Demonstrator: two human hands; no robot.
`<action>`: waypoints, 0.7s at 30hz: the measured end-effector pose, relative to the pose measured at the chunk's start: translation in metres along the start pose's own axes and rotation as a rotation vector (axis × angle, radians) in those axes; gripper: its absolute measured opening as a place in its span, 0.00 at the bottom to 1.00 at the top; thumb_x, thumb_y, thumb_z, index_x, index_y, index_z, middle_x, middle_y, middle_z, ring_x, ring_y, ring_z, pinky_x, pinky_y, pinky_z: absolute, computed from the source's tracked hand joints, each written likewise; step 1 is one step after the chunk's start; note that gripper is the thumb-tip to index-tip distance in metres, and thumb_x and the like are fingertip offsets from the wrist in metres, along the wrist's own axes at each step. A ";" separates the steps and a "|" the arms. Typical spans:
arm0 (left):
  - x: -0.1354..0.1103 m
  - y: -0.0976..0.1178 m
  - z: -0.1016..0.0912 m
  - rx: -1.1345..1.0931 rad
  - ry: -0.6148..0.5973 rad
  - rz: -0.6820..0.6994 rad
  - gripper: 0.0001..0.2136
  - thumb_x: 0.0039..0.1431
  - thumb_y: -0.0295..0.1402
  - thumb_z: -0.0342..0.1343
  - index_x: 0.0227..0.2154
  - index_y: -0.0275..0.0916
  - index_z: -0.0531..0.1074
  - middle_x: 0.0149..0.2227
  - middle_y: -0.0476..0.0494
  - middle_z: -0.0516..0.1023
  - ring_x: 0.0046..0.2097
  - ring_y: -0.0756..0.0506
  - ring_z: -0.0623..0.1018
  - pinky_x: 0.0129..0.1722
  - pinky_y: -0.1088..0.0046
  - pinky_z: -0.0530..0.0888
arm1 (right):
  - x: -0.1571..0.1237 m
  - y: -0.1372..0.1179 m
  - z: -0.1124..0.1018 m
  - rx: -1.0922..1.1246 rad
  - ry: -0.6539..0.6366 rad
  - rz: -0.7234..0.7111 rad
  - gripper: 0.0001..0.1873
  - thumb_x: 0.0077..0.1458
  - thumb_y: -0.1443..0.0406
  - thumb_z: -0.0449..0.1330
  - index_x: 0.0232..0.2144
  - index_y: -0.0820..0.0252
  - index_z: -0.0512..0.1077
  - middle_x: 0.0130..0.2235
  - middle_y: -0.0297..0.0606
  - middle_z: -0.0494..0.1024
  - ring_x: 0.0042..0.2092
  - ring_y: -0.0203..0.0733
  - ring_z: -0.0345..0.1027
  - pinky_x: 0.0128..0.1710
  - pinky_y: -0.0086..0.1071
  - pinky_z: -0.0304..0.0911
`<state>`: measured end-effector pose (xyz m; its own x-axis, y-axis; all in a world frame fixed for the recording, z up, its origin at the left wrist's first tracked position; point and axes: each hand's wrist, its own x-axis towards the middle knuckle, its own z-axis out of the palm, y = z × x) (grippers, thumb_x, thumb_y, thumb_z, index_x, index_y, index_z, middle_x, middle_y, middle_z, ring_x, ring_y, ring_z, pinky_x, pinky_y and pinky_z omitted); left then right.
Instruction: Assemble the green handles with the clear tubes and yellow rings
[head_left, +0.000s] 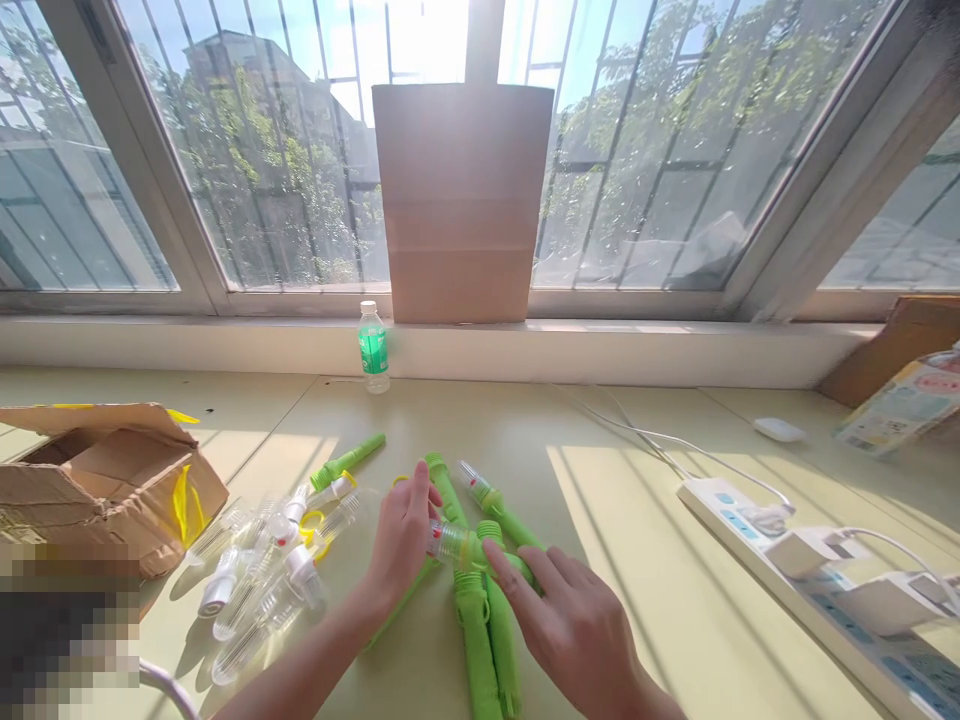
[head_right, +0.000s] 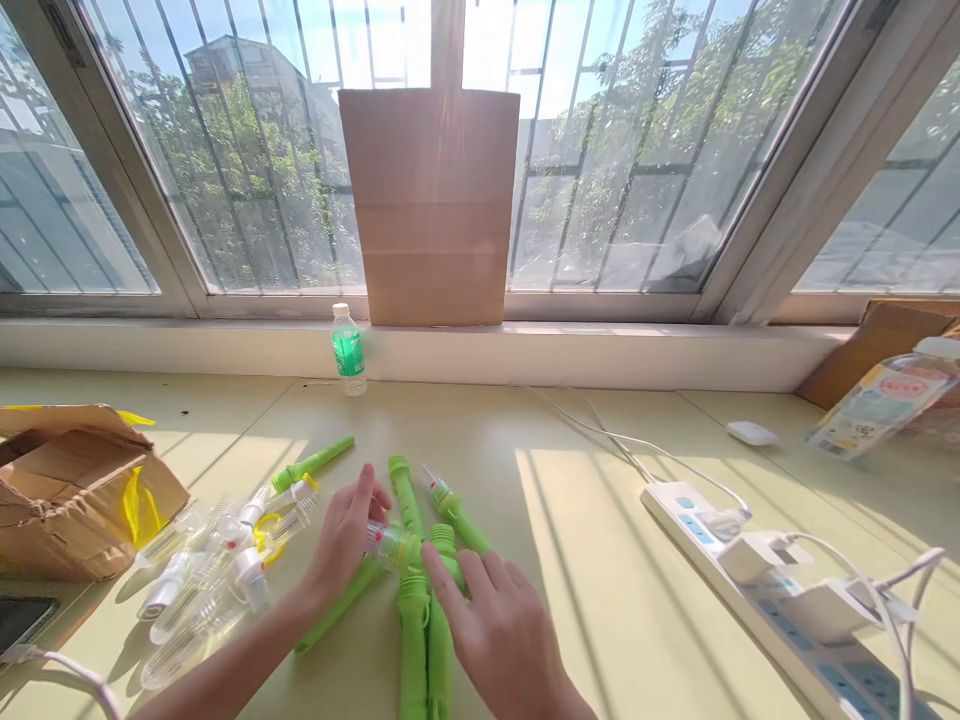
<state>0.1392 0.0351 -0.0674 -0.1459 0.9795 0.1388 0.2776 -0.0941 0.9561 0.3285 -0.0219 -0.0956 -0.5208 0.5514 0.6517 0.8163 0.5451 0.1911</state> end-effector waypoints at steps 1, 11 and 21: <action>0.001 -0.001 0.001 -0.003 0.012 -0.007 0.27 0.66 0.53 0.38 0.20 0.39 0.64 0.15 0.52 0.62 0.19 0.50 0.67 0.21 0.74 0.63 | 0.000 -0.003 -0.001 -0.017 -0.019 -0.014 0.18 0.62 0.73 0.51 0.52 0.60 0.72 0.28 0.40 0.77 0.26 0.45 0.69 0.25 0.35 0.57; -0.001 -0.020 -0.009 0.088 0.013 0.697 0.21 0.70 0.41 0.40 0.22 0.40 0.62 0.15 0.57 0.57 0.16 0.53 0.60 0.18 0.77 0.58 | -0.002 -0.025 -0.008 0.900 -0.411 0.748 0.17 0.59 0.52 0.55 0.42 0.54 0.78 0.31 0.38 0.79 0.31 0.44 0.72 0.31 0.34 0.65; -0.003 -0.019 -0.018 0.127 -0.017 0.922 0.19 0.70 0.40 0.36 0.29 0.40 0.67 0.16 0.51 0.67 0.18 0.50 0.65 0.22 0.74 0.62 | 0.013 -0.011 -0.023 1.550 -0.744 1.357 0.30 0.41 0.44 0.68 0.38 0.59 0.73 0.21 0.25 0.64 0.21 0.30 0.58 0.16 0.22 0.38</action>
<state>0.1176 0.0308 -0.0817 0.1981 0.5302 0.8244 0.3791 -0.8171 0.4344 0.3180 -0.0352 -0.0724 -0.2505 0.7964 -0.5505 0.0742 -0.5511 -0.8311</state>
